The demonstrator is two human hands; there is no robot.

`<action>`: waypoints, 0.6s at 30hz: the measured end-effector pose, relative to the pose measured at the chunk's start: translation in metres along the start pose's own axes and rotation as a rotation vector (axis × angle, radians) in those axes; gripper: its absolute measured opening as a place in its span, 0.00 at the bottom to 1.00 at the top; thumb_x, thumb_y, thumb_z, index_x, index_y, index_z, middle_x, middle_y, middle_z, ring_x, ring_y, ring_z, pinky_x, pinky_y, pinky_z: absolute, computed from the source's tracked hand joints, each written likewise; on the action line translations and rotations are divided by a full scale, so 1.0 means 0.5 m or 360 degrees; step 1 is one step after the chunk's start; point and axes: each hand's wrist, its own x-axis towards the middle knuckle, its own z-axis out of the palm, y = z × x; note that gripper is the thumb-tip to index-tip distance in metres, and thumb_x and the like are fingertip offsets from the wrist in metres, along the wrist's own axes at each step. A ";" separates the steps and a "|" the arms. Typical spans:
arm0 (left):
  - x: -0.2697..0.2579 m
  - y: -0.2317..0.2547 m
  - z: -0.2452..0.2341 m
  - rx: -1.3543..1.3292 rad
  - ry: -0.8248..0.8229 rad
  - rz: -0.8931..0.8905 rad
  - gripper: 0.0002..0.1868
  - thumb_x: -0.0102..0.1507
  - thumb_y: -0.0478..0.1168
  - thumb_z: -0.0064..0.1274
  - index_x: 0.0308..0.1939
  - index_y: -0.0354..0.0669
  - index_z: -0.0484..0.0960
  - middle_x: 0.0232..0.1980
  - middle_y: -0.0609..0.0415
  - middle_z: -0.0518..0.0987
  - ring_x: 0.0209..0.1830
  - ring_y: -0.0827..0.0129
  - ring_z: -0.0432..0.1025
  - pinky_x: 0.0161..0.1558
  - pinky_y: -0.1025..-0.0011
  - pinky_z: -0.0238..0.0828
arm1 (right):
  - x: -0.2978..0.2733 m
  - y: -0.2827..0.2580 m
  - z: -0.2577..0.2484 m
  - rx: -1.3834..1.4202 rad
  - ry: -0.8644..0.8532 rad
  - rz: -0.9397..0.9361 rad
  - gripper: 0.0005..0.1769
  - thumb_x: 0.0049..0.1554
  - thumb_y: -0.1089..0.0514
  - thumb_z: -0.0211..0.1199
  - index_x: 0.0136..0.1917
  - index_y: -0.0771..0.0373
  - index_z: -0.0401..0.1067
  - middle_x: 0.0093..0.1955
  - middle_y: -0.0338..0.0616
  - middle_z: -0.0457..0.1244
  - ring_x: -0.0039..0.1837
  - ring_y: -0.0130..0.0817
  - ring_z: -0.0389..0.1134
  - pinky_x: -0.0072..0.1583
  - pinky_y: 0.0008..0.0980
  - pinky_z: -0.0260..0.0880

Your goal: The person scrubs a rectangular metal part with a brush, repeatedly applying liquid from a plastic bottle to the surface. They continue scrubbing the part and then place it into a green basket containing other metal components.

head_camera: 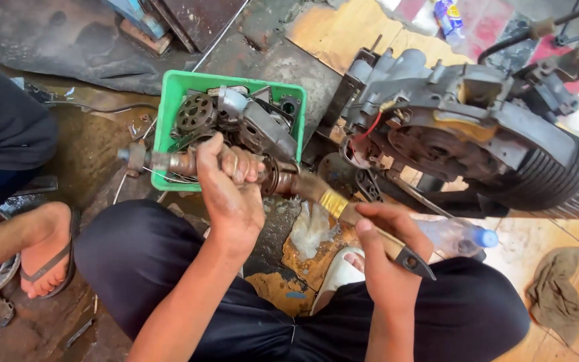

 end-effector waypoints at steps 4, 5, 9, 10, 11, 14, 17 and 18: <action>0.009 -0.003 -0.032 0.0066 0.0121 -0.0083 0.21 0.66 0.43 0.40 0.16 0.53 0.58 0.17 0.61 0.55 0.19 0.70 0.50 0.35 0.65 0.56 | 0.005 0.004 0.024 0.0032 -0.0047 0.0392 0.10 0.55 0.56 0.63 0.47 0.61 0.80 0.40 0.41 0.70 0.37 0.25 0.66 0.25 0.27 0.70; 0.005 -0.001 -0.034 0.0042 0.0104 -0.0069 0.21 0.66 0.43 0.40 0.17 0.54 0.59 0.18 0.61 0.55 0.21 0.70 0.51 0.36 0.66 0.56 | 0.004 0.010 0.027 0.0051 -0.0001 0.0397 0.13 0.55 0.53 0.63 0.49 0.62 0.80 0.42 0.43 0.71 0.41 0.29 0.71 0.29 0.28 0.74; -0.021 0.013 -0.060 -0.0102 0.0088 -0.0130 0.21 0.66 0.41 0.43 0.19 0.53 0.57 0.20 0.60 0.55 0.24 0.69 0.52 0.40 0.66 0.56 | -0.047 0.031 0.011 -0.0064 0.0137 0.0362 0.18 0.55 0.50 0.59 0.48 0.65 0.80 0.47 0.47 0.72 0.54 0.36 0.74 0.56 0.34 0.72; -0.029 0.019 -0.066 -0.0101 0.0081 -0.0137 0.21 0.66 0.41 0.43 0.19 0.53 0.57 0.20 0.60 0.55 0.24 0.69 0.52 0.40 0.66 0.56 | -0.066 0.033 0.015 -0.0066 0.0147 0.0362 0.18 0.55 0.50 0.59 0.48 0.65 0.80 0.47 0.47 0.72 0.54 0.36 0.74 0.56 0.34 0.72; -0.037 0.024 -0.075 -0.0092 0.0130 -0.0156 0.21 0.66 0.42 0.44 0.18 0.53 0.59 0.20 0.60 0.57 0.25 0.69 0.54 0.44 0.65 0.58 | -0.086 0.038 0.020 0.0184 0.0248 0.0363 0.18 0.55 0.52 0.60 0.48 0.70 0.78 0.49 0.55 0.72 0.56 0.43 0.75 0.60 0.37 0.74; -0.053 0.035 -0.104 -0.0070 0.0191 -0.0140 0.20 0.64 0.41 0.45 0.17 0.52 0.60 0.20 0.60 0.58 0.25 0.69 0.56 0.47 0.64 0.62 | -0.124 0.033 0.028 0.0433 0.0355 0.0303 0.19 0.57 0.52 0.61 0.49 0.73 0.75 0.50 0.62 0.71 0.58 0.49 0.76 0.65 0.37 0.75; -0.080 0.045 -0.130 -0.0068 0.0206 -0.0113 0.18 0.62 0.40 0.45 0.18 0.52 0.60 0.19 0.60 0.58 0.24 0.69 0.58 0.46 0.64 0.63 | -0.163 0.032 0.005 0.0269 0.0336 0.0222 0.17 0.59 0.53 0.59 0.49 0.71 0.75 0.50 0.57 0.71 0.56 0.42 0.75 0.62 0.32 0.73; -0.086 0.050 -0.132 -0.0082 0.0195 -0.0100 0.18 0.62 0.40 0.45 0.18 0.51 0.61 0.20 0.60 0.58 0.24 0.70 0.59 0.46 0.65 0.64 | -0.169 0.033 -0.004 0.0126 0.0309 0.0184 0.16 0.59 0.55 0.58 0.50 0.70 0.76 0.50 0.53 0.71 0.54 0.37 0.74 0.59 0.29 0.73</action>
